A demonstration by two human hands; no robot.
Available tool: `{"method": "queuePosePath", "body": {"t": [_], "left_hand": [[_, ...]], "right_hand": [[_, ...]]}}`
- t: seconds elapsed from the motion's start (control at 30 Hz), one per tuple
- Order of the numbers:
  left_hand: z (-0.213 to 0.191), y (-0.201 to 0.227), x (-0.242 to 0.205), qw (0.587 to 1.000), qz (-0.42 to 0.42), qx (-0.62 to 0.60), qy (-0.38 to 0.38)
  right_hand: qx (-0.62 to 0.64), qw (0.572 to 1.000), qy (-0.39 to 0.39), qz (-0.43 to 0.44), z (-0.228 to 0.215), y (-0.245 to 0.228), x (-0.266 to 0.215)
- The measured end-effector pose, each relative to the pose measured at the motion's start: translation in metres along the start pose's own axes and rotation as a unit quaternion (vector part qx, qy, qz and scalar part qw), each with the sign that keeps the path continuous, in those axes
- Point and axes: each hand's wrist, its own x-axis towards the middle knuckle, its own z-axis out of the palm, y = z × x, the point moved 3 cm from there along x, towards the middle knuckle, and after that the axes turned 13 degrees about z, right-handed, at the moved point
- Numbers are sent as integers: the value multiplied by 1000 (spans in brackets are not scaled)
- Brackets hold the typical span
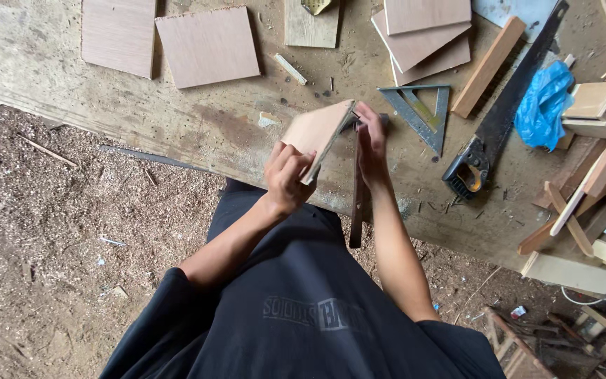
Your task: The person assembles a small wooden box by aligning and joining wooden pieces. They use a hammer to drive nails into the joints, repeatedly checking alignment and securing the structure.
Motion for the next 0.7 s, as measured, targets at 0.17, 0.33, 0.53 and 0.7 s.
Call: {"method": "queuePosePath", "body": {"t": [0.17, 0.33, 0.53, 0.7], "left_hand": [[5, -17, -14, 983, -144, -113, 17], [-28, -98, 11, 954, -53, -184, -229], [-30, -272, 45, 918, -36, -25, -394], [2, -340, 32, 813, -60, 243, -526]], "right_hand": [[31, 998, -14, 54, 43, 7, 23], [56, 985, 62, 153, 48, 32, 24], [-79, 989, 105, 75, 30, 42, 22], [-97, 983, 119, 103, 31, 22, 12]]}}
